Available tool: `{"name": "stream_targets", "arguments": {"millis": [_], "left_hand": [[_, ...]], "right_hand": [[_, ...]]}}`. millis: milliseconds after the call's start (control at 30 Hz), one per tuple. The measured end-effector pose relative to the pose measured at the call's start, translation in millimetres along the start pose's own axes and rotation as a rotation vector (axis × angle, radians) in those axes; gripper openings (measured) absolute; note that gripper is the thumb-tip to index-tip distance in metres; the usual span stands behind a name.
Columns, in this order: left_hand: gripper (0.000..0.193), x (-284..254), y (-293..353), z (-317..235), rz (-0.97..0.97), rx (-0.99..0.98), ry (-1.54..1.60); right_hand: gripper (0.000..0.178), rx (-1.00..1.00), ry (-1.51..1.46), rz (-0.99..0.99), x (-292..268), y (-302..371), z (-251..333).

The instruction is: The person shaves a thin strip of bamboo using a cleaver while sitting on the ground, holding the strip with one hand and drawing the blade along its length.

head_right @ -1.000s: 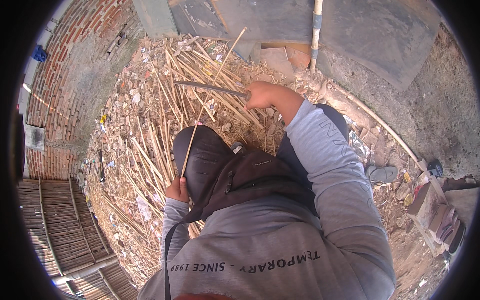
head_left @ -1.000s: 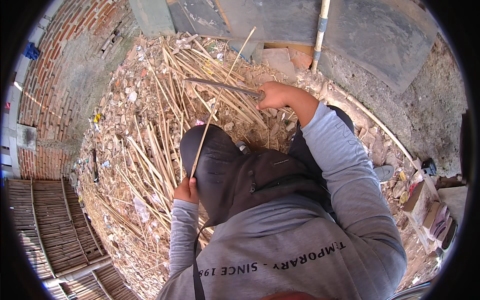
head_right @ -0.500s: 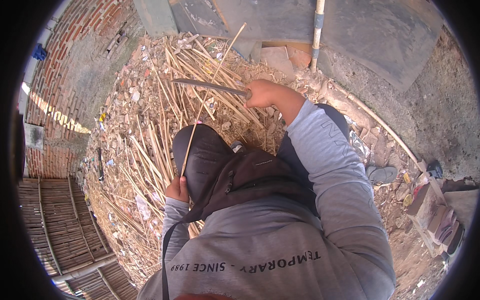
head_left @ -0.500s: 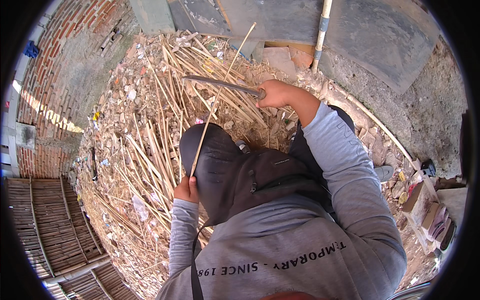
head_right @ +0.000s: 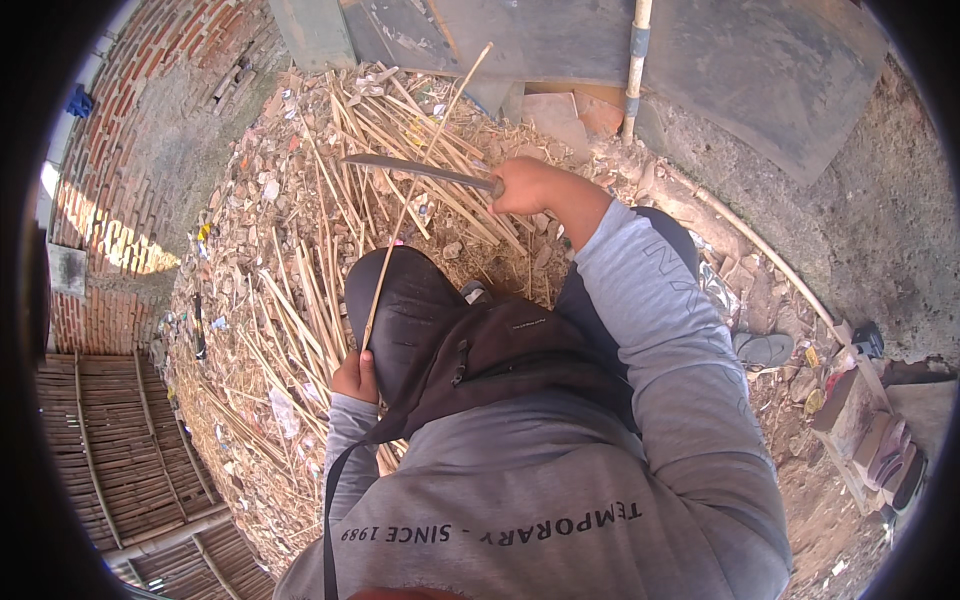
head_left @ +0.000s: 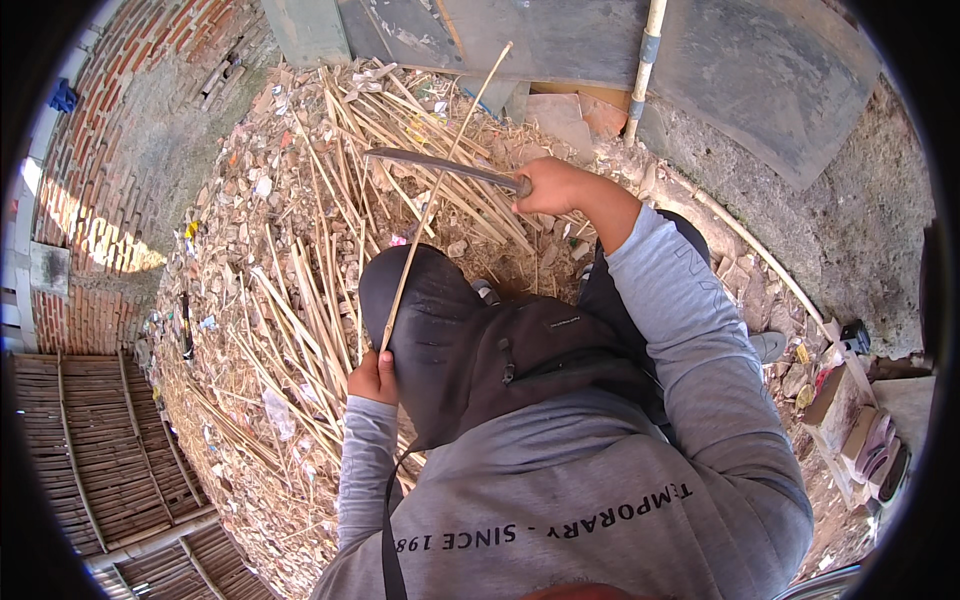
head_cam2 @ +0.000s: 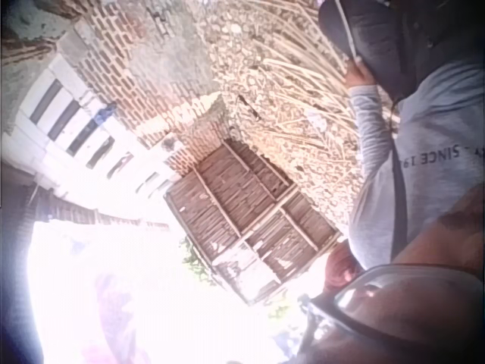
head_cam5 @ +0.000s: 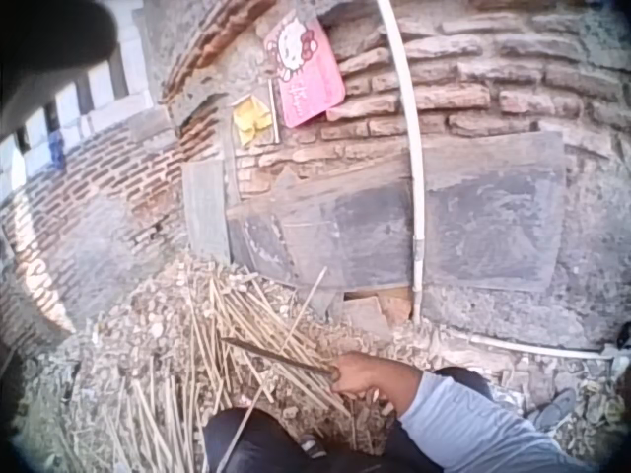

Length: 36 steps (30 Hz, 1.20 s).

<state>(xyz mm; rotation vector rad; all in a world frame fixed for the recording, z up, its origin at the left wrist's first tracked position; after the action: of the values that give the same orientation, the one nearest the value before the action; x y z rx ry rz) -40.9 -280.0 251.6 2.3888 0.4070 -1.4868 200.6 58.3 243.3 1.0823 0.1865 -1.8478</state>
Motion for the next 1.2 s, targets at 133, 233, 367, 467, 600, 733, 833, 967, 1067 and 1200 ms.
{"name": "stream_targets", "arguments": {"millis": [133,233,367,467,600,733,833,967,1067,1200], "left_hand": [[0.047,1,0,1,0.002,-0.005,0.036],[0.048,1,-1,2,0.006,0.003,0.046],[0.047,3,-1,4,0.017,-0.016,0.048],[0.047,2,0,3,0.018,-0.013,0.028],[0.048,1,-2,1,-0.012,0.033,-0.023],[0.049,2,-2,7,-0.024,0.054,-0.016],[0.048,2,-5,7,0.03,0.02,0.072],[0.049,-1,-1,-1,-0.019,0.066,0.057],[0.05,-1,2,-4,-0.064,0.083,0.021],[0.049,1,-3,-4,-0.026,0.068,0.014]], "right_hand": [[0.057,-0.01,0.019,-0.019,-4,1,3],[0.058,-0.02,-0.019,-0.01,-2,1,3],[0.06,-0.026,-0.021,-0.004,0,-2,1],[0.06,-0.057,0.008,-0.013,-6,4,0],[0.059,-0.015,0.016,0.014,-8,4,-2],[0.049,-0.079,0.067,0.043,7,-1,16],[0.045,-0.065,0.056,0.058,5,-2,12],[0.048,0.041,-0.07,-0.057,-16,2,-15],[0.046,-0.005,0.008,-0.133,-13,1,-12],[0.037,-0.091,0.114,0.07,20,0,15]]}}
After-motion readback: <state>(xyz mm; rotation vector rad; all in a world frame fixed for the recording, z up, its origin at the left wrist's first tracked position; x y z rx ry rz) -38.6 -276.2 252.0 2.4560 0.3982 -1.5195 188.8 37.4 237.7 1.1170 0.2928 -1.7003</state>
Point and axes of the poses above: each hand's wrist, its own y-axis away from the middle knuckle, its own x-axis out of the palm, z = x × y, the point moved 6 cm from there along -y, towards the middle knuckle, and after that the axes turned 9 degrees about z, right-handed, at the moved point
